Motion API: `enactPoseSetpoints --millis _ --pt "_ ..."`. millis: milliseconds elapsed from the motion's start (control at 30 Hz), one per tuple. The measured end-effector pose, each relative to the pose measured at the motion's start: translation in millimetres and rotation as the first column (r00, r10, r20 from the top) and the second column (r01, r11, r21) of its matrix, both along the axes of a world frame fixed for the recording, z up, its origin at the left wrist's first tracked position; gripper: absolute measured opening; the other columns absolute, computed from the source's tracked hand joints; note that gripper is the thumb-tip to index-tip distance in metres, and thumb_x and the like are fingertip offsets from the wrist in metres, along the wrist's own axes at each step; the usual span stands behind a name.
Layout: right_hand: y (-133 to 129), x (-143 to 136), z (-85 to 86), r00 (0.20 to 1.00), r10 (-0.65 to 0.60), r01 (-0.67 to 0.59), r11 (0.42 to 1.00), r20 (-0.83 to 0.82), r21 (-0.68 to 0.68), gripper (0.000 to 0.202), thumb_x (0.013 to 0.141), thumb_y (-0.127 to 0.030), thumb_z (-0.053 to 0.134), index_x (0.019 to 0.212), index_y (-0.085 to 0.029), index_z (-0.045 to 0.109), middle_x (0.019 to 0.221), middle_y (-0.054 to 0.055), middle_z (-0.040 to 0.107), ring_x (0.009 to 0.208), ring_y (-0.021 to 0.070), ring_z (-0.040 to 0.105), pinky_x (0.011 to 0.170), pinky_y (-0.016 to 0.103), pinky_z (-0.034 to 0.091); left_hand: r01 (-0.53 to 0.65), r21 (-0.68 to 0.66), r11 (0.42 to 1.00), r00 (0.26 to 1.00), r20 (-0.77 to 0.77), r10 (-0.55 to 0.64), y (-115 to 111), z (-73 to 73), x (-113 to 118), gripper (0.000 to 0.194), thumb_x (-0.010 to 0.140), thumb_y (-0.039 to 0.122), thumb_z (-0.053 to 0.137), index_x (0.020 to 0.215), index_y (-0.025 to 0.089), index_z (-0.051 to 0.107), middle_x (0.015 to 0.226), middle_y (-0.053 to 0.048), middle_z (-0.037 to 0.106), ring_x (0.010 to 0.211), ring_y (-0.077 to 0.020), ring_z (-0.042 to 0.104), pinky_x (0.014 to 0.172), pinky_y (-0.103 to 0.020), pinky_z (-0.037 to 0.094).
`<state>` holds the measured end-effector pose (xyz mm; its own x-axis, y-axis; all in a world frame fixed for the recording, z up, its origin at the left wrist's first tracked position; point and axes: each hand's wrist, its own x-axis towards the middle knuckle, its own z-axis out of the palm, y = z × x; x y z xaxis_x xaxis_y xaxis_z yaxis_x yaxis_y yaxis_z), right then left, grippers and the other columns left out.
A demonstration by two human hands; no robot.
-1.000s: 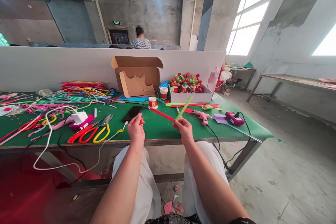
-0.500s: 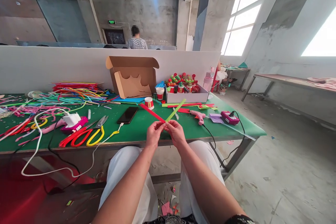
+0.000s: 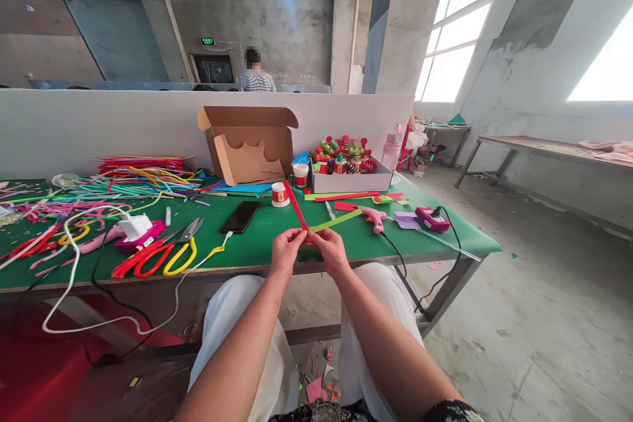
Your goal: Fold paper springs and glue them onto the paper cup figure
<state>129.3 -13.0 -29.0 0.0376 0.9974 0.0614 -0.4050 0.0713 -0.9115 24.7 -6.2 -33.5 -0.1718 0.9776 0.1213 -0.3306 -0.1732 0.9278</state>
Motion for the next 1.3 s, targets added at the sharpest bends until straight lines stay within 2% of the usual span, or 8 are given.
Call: enactPoseSetpoints --millis 200,300,433,567,733,900,1067,1300 --pt "-1 -6 -3.6 0.997 -0.073 0.073 0.996 -0.006 0.049 0.023 0.057 -0.035 0.079 0.065 -0.018 0.067 0.061 0.000 0.070 0.058 0.0166 0.064 0.069 0.032 0.054 -0.003 0.004 1.000 0.999 0.047 0.003 -1 -2.7 3 0.032 0.050 0.041 0.082 0.067 0.016 0.071 0.065 -0.003 0.070 0.059 -0.0148 0.061 0.066 -0.031 0.050" --pt "-1 -3 -1.9 1.000 -0.001 0.001 0.998 -0.011 0.060 0.022 0.057 -0.032 0.080 0.068 -0.017 0.068 0.065 0.000 0.070 0.060 0.0161 0.065 0.071 0.031 0.054 0.019 -0.014 1.000 0.996 0.092 -0.017 0 -0.6 2 0.033 0.049 0.040 0.083 0.066 0.015 0.069 0.063 -0.001 0.069 0.056 -0.0138 0.060 0.065 -0.030 0.049" --pt "3 5 -1.4 0.982 0.138 -0.137 0.990 -0.129 0.013 0.027 0.053 -0.032 0.084 0.068 -0.017 0.068 0.066 0.001 0.070 0.063 0.0141 0.065 0.071 0.029 0.055 0.093 -0.060 0.994 0.985 0.154 -0.083 -1 5.2 -5 0.036 0.045 0.037 0.086 0.067 0.014 0.070 0.062 -0.002 0.068 0.055 -0.0112 0.057 0.059 -0.025 0.045" --pt "7 9 -4.2 0.961 0.176 -0.190 0.981 -0.211 -0.050 0.028 0.054 -0.033 0.087 0.063 -0.016 0.066 0.058 0.000 0.064 0.057 0.0112 0.061 0.064 0.025 0.055 0.147 -0.063 0.987 0.981 0.137 -0.137 -2 8.5 -10 0.035 0.045 0.035 0.086 0.067 0.014 0.070 0.063 -0.002 0.068 0.055 -0.0101 0.055 0.056 -0.024 0.041" --pt "8 9 -4.8 0.951 0.212 -0.224 0.974 -0.227 -0.029 0.030 0.053 -0.033 0.088 0.068 -0.015 0.069 0.060 0.000 0.065 0.058 0.0108 0.060 0.062 0.024 0.054 0.105 -0.061 0.993 0.991 0.085 -0.099 -3 9.0 -8 0.035 0.044 0.036 0.086 0.067 0.014 0.070 0.064 -0.002 0.069 0.057 -0.0107 0.055 0.058 -0.025 0.041" --pt "5 7 -2.7 0.957 0.196 -0.203 0.979 -0.216 -0.011 0.033 0.055 -0.034 0.088 0.074 -0.016 0.069 0.065 0.000 0.066 0.058 0.0102 0.059 0.064 0.025 0.053 0.081 -0.044 0.996 0.992 0.096 -0.076 -4 8.5 -4 0.037 0.044 0.039 0.086 0.066 0.014 0.070 0.064 -0.003 0.069 0.057 -0.0112 0.055 0.059 -0.025 0.041" --pt "0 3 -0.1 0.977 0.115 -0.118 0.993 -0.178 -0.010 0.032 0.055 -0.038 0.086 0.070 -0.018 0.068 0.066 -0.002 0.064 0.061 0.0095 0.059 0.066 0.024 0.052 0.068 -0.024 0.997 0.993 0.098 -0.066 -5 6.8 -1 0.036 0.045 0.038 0.085 0.065 0.015 0.068 0.059 -0.001 0.066 0.057 -0.0126 0.057 0.060 -0.027 0.042" --pt "-5 -1 3.2 0.986 0.084 -0.083 0.996 -0.142 0.014 0.032 0.053 -0.040 0.085 0.069 -0.019 0.067 0.064 -0.002 0.062 0.061 0.0104 0.056 0.066 0.026 0.051 0.066 -0.004 0.998 0.990 0.125 -0.065 -7 6.4 1 0.032 0.044 0.033 0.085 0.063 0.016 0.067 0.059 -0.001 0.067 0.056 -0.0137 0.059 0.061 -0.028 0.046"
